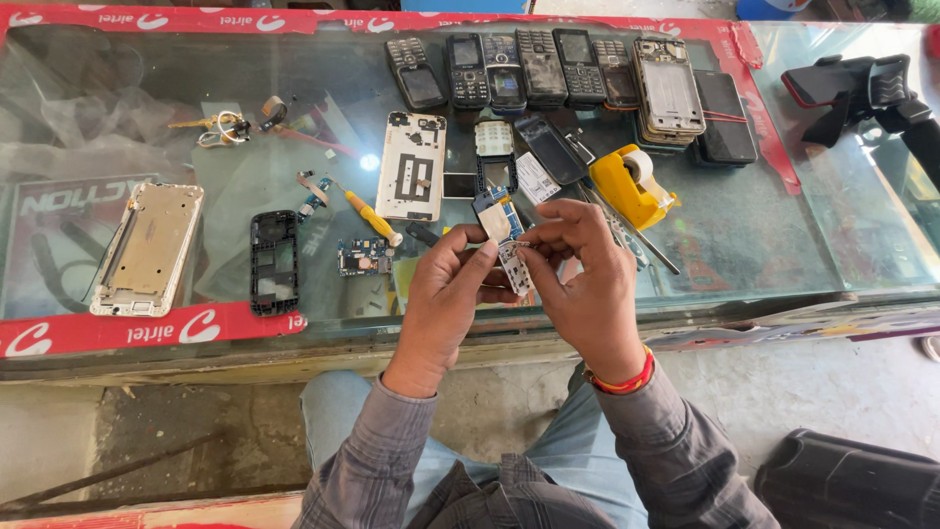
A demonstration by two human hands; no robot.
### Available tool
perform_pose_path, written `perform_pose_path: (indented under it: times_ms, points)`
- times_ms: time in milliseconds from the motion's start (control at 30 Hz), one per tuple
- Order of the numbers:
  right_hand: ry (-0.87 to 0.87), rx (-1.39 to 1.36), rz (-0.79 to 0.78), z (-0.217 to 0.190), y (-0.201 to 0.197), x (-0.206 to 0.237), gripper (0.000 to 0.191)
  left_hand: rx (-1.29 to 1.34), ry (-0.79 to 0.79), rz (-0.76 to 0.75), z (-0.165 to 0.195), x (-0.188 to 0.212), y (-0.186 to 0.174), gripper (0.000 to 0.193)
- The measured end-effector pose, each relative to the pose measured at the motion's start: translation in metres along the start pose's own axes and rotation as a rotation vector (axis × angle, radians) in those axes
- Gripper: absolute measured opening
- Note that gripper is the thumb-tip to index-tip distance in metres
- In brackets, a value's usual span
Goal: The person repairs a disassembled mobile phone on a glass workbench. They use tweezers to work on the phone's internal board, then hold and turn the board and housing, aligning components and fitting the board into the phone housing.
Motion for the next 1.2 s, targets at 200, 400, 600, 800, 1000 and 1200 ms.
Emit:
perform_pose_path:
  times_ms: [200,400,600,800,1000,1200]
  points:
    - [-0.025,0.041,-0.005,-0.006,-0.001,0.001,0.04,-0.029,0.007,0.013,0.001,0.001,0.0,0.024]
    - [0.015,0.033,-0.024,-0.008,-0.001,0.0,0.04,-0.017,0.014,0.017,0.001,0.001,0.001,0.022]
    - [-0.013,0.053,-0.01,-0.01,-0.002,0.001,0.039,-0.034,0.004,0.029,0.001,0.001,0.001,0.023]
    - [-0.03,0.076,-0.007,-0.01,-0.002,0.001,0.039,-0.01,0.002,0.019,0.0,0.0,0.001,0.023]
    - [-0.066,0.088,0.006,-0.011,-0.001,0.002,0.04,-0.003,0.001,0.022,-0.001,0.0,-0.001,0.022]
    - [-0.106,0.131,0.019,-0.013,-0.002,0.003,0.042,-0.012,-0.002,0.022,-0.001,0.0,-0.001,0.022]
Point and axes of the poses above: each hand's wrist, its own x-axis away from the middle knuckle, its own y-axis out of the palm, z = x × y, the point moved 3 cm from there along -x, towards the middle knuckle, and after that the axes turned 12 degrees about x, right-handed, at the moved point
